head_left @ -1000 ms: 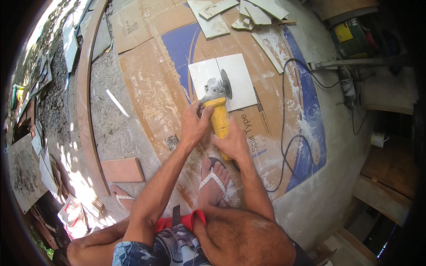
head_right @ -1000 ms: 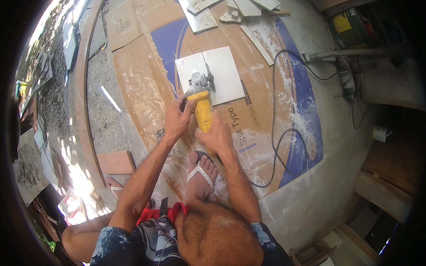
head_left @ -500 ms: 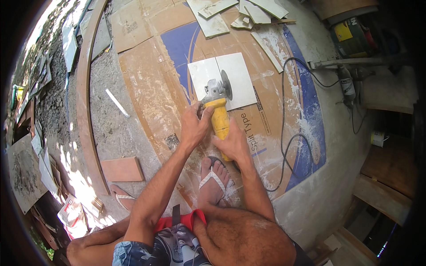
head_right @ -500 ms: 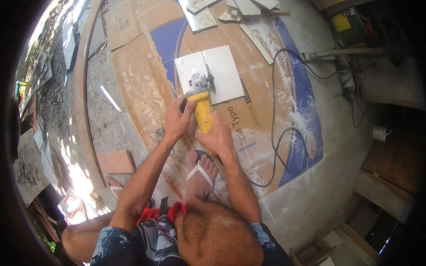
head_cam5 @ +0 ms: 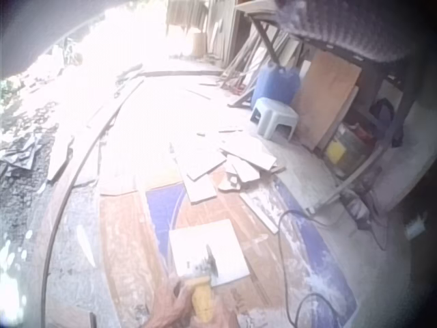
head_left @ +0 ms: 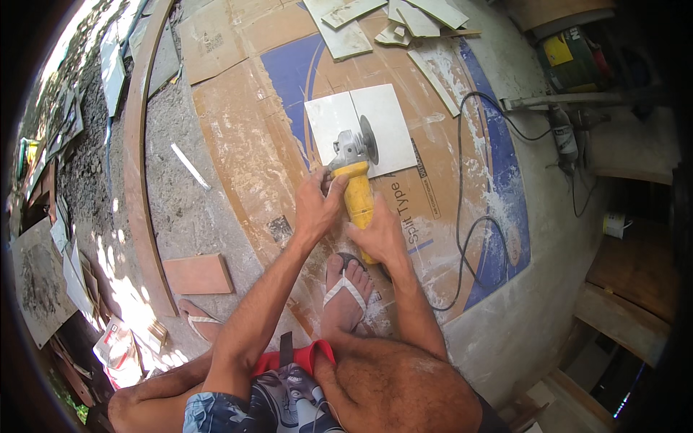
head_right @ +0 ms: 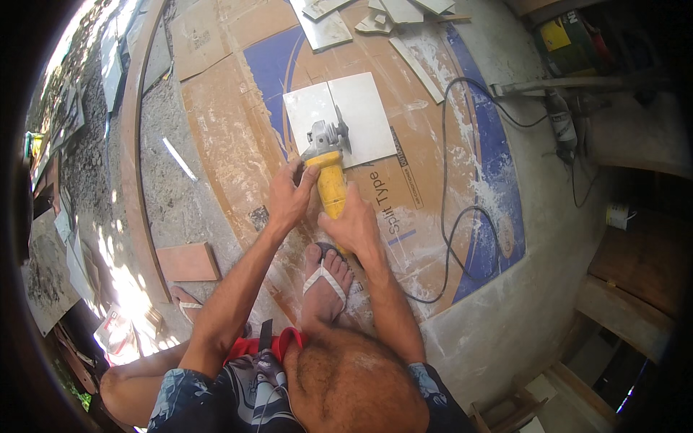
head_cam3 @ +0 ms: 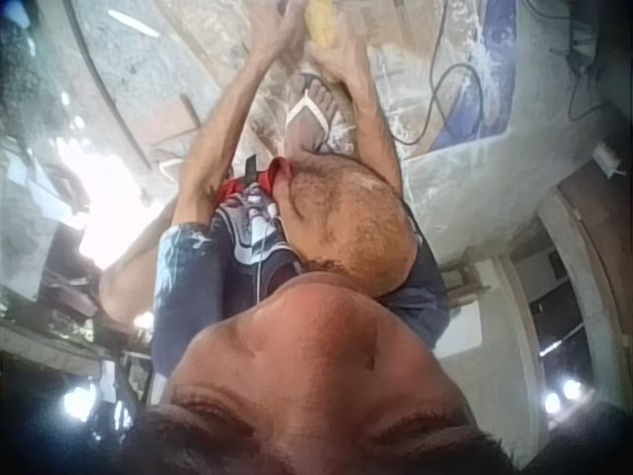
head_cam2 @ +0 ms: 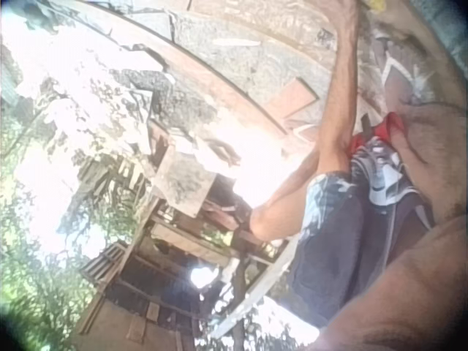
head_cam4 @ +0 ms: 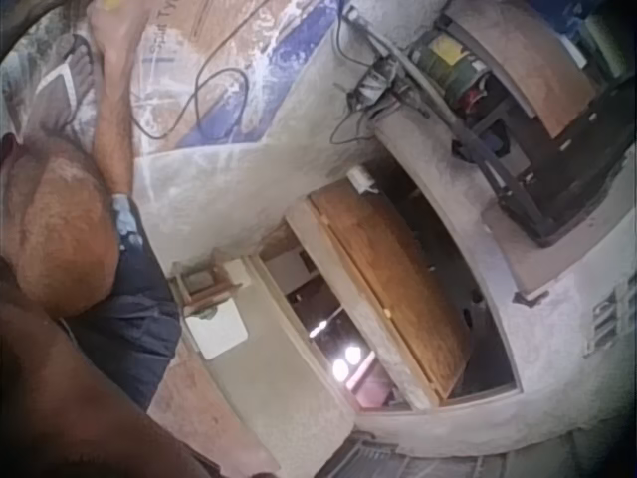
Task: The person sits on the ground and uses a handheld angle grinder to cut white ceramic tiles placed on cardboard. The person repeatedly positions tiles, cuts them along marked lines, and separates the pieces.
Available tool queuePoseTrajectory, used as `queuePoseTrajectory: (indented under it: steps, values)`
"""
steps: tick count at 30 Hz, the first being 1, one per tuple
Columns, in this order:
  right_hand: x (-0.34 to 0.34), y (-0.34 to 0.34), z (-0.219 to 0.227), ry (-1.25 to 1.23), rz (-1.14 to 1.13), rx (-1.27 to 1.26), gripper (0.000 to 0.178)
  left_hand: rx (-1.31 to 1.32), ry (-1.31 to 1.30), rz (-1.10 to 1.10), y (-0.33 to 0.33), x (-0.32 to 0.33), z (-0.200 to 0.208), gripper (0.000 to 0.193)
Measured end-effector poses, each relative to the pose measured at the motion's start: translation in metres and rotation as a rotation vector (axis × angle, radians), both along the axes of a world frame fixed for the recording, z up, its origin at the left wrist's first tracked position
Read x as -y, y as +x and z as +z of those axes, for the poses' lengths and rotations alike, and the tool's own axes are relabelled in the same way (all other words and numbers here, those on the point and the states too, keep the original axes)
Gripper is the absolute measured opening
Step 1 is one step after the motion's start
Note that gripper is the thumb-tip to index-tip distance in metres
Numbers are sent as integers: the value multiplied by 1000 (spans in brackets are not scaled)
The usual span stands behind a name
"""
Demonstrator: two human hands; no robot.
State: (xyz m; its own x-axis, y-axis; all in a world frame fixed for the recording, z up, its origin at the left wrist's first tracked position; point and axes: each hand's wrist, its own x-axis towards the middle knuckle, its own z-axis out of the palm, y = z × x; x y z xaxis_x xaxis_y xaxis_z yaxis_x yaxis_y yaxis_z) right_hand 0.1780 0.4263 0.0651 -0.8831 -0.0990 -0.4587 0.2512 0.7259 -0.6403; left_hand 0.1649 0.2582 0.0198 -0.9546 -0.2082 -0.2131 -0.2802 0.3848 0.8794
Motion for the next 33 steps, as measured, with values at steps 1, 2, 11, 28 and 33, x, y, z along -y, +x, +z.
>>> queuePoseTrajectory:
  steps: [1,2,11,28,33]
  values:
    - [0,0,0,3,0,0,61,3,12,0,0,-1,1,52]
    - [0,1,0,5,2,0,61,-9,9,5,1,0,-1,52]
    - [-2,3,3,-8,-9,27,61,1,4,-6,4,-1,-3,49]
    - [-4,9,4,-1,-8,22,60,-6,29,1,10,-4,0,47]
    - [-4,10,6,-9,-7,21,59,-16,32,3,12,-4,-2,48]
